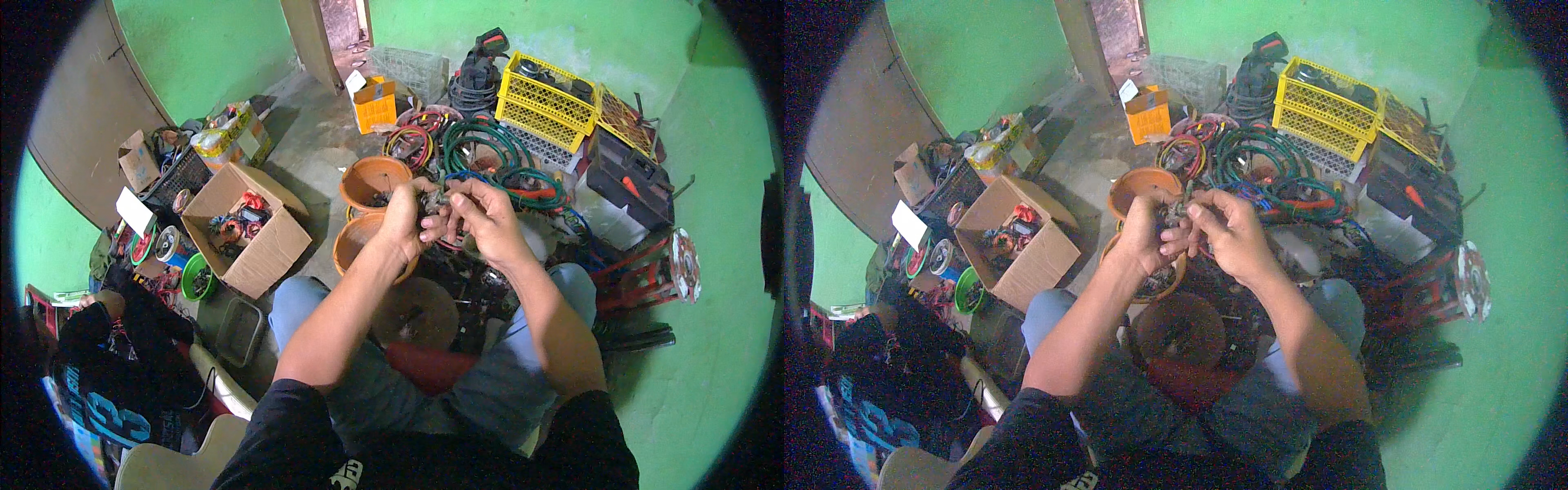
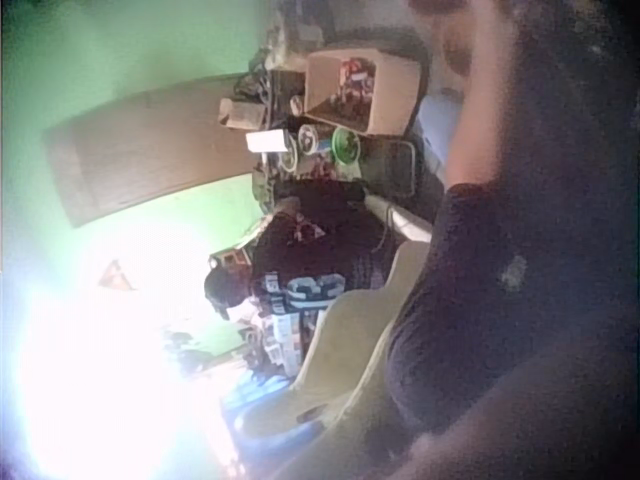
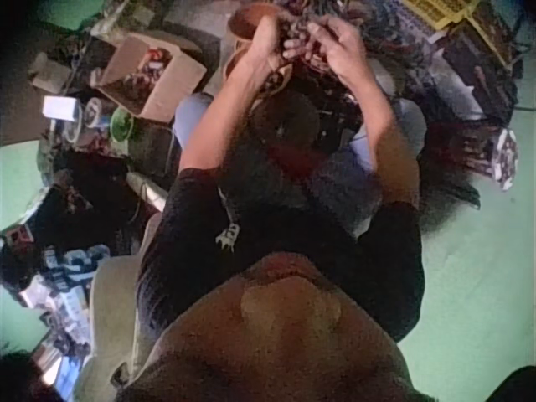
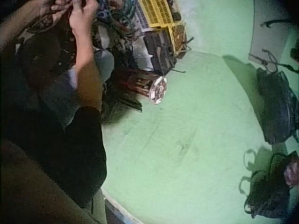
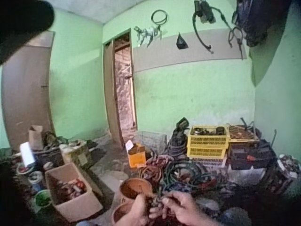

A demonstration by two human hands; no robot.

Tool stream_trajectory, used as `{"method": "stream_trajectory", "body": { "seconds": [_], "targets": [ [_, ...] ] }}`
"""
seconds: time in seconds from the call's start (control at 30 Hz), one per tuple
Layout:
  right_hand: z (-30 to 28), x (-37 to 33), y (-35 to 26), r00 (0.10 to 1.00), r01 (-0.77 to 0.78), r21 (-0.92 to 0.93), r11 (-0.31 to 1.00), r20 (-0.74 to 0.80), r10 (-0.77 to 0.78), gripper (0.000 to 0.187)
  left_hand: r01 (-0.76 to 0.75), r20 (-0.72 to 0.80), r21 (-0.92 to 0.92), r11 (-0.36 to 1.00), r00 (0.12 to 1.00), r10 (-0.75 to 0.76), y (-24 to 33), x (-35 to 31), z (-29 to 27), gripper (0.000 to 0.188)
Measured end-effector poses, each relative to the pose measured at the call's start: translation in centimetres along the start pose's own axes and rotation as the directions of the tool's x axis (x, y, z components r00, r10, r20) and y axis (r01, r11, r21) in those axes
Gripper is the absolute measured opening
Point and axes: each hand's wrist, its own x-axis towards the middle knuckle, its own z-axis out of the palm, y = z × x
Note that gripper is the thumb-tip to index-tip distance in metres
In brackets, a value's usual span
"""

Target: The person sits on the floor and assembles small metal lock mechanisms by hand. They pick up individual components from a pile, fit them together, and place the assembled units into a brown bowl. The workspace is cluttered with wires and boxes.

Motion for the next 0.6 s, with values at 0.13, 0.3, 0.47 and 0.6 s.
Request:
{"method": "stream_trajectory", "body": {
  "seconds": [0.13,0.3,0.47,0.6],
  "targets": [
    [-0.5,0.1,0.0,0.998,0.054,0.394,0.917,-0.035,-0.044,0.024,0.079,0.115,-0.335,0.939,0.992,-0.042,1.2,-0.2,-1.5,0.034],
    [-1.7,-0.3,-2.2,0.963,0.242,0.214,0.946,-0.172,-0.207,0.018,-0.116,-0.008,-0.306,0.945,0.993,0.120,3.0,-1.5,-1.9,0.035],
    [-1.4,-0.1,-1.7,0.855,0.305,-0.305,0.902,-0.330,-0.400,0.021,-0.168,-0.050,-0.291,0.942,0.986,0.160,3.5,-1.9,-2.2,0.036],
    [-0.9,0.0,-1.9,0.700,0.323,-0.779,0.538,-0.186,-0.689,0.028,-0.171,-0.124,-0.240,0.956,0.982,0.145,3.2,-2.1,-2.2,0.034]
  ]
}}
